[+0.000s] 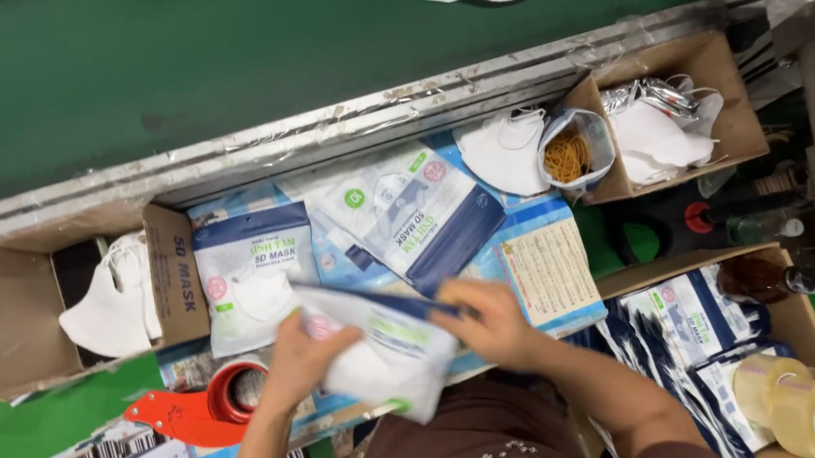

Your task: Packaging face masks into plastic pouches and then sealing them into cardboard boxes.

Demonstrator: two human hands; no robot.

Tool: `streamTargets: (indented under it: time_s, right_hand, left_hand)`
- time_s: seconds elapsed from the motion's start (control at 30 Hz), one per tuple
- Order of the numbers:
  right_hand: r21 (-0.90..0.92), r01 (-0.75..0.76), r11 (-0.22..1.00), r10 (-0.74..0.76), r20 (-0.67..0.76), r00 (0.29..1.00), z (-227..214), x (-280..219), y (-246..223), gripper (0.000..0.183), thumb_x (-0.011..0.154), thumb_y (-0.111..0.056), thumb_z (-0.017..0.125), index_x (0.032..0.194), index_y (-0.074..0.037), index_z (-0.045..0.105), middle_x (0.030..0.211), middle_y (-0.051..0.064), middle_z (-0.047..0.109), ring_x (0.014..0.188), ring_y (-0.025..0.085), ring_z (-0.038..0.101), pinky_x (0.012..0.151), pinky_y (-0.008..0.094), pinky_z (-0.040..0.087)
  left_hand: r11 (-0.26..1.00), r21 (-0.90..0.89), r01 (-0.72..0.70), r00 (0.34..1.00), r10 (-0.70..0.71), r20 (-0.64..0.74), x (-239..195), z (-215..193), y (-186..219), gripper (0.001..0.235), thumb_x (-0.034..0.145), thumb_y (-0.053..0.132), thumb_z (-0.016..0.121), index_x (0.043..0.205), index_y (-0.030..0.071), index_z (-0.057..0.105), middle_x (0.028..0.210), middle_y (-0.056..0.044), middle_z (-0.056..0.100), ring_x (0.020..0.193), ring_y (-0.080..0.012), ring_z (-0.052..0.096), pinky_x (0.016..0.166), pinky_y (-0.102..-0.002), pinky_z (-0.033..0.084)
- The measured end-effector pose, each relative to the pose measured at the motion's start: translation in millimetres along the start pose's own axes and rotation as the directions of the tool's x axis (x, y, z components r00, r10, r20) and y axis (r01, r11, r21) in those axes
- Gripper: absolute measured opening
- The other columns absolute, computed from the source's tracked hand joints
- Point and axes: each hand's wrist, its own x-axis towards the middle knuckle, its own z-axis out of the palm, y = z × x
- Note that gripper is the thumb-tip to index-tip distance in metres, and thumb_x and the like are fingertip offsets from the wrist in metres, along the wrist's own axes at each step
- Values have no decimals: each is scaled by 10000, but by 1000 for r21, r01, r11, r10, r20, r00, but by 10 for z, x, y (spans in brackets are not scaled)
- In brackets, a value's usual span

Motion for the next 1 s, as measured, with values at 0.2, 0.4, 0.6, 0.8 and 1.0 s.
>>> streamTargets:
  time_s: [0.2,0.4,0.6,0.8,1.0]
  right_hand:
    - [-283,293,913,-324,-70,943,47,1585,-100,577,935,-301,751,1408,-49,537,1326,205,588,1214,359,595,1009,412,498]
    - [-876,-29,481,-298,-195,934,-621,3338,545,1114,667,-451,875,1567,-144,295,1579,278,287,1422,568,171,1053,790,232]
    - [-633,-576,517,242,-538,808,-1884,3847,1248,1050,760,-478,796,1585,-128,248,1585,277,261,1434,560,175,1032,770,254]
    - [-890,-227,396,-90,-283,955,-2000,3733,1725,203,1037,-104,608,1213,-17,660,1132,209,735,1024,408,695,900,531,545]
    - [-319,180,931,-180,31,983,-985,2148,318,536,867,-228,703,1380,-80,653,993,139,778,874,227,750,863,359,599]
  left_hand:
    - [866,499,-3,809,296,-509,353,-786,470,747,726,333,905,1256,-73,571,1147,-248,672,973,-377,646,837,-460,538]
    - [499,866,42,742,565,-362,519,-671,82,773,774,302,840,1391,-65,554,1430,-328,499,1313,-506,474,1066,-560,423]
    - [485,874,42,709,602,-368,377,-571,289,527,793,250,797,1235,1,655,1409,-273,529,1397,-490,427,1105,-573,398]
    - [654,724,-221,669,641,-376,298,-280,282,402,894,209,770,1242,37,665,1422,-202,587,1466,-392,465,1198,-492,406]
    - [826,226,-516,721,561,-407,352,-78,1362,741,752,192,810,1376,-66,504,1387,-199,549,1283,-339,535,1083,-429,408]
